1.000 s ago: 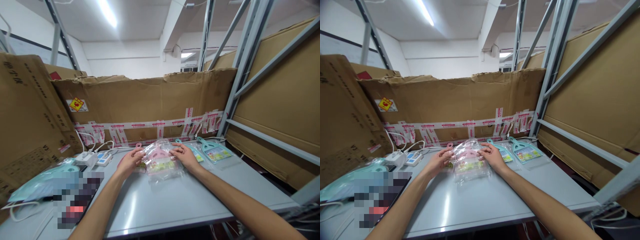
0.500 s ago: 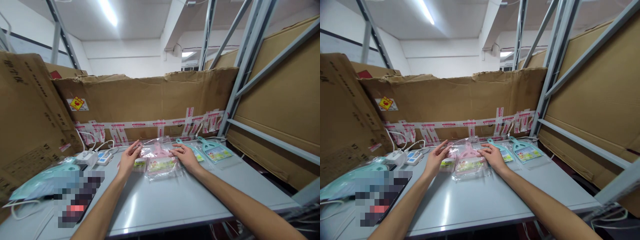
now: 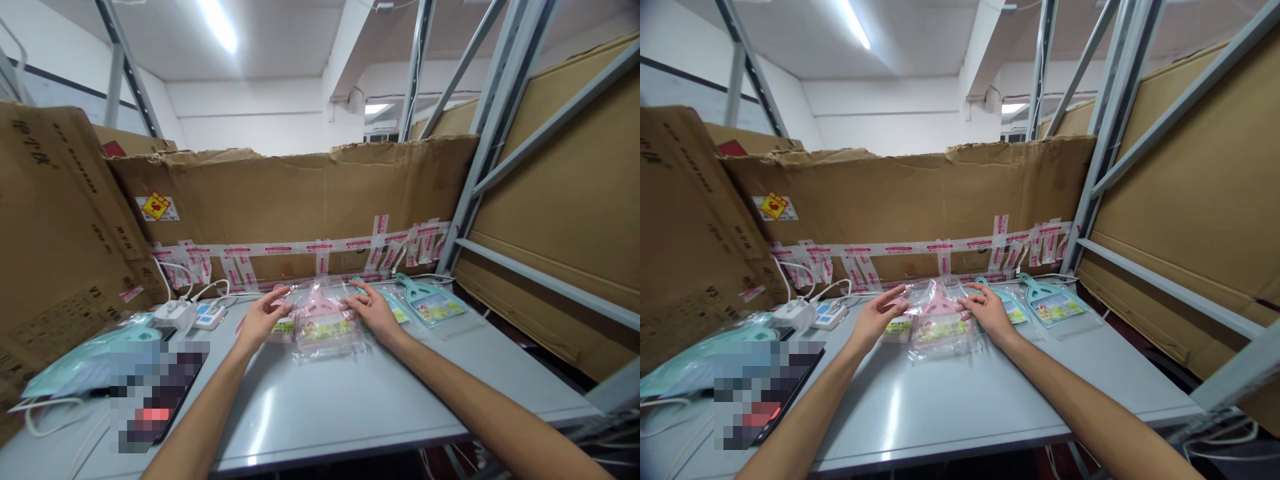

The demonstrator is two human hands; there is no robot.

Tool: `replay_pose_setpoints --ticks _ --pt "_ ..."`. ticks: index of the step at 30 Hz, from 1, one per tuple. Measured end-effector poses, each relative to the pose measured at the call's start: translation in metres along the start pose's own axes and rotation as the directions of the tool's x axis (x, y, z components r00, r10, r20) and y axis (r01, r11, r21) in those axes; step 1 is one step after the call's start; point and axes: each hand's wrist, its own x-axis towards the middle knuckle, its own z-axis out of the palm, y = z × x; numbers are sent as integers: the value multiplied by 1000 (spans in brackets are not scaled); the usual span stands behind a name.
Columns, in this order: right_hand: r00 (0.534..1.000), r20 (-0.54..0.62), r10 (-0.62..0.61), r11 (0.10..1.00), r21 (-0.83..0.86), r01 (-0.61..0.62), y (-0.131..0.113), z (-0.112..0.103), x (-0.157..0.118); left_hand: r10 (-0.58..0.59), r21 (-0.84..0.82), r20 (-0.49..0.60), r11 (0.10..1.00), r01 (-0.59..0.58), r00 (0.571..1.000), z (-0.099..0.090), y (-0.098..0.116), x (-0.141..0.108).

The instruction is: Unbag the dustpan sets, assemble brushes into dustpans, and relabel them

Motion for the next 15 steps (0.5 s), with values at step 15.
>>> replay_pose_setpoints --ticks 15 --pt "995 56 -86 996 -33 88 -1 0 -1 -14 37 111 999 10 994 3 1 -4"
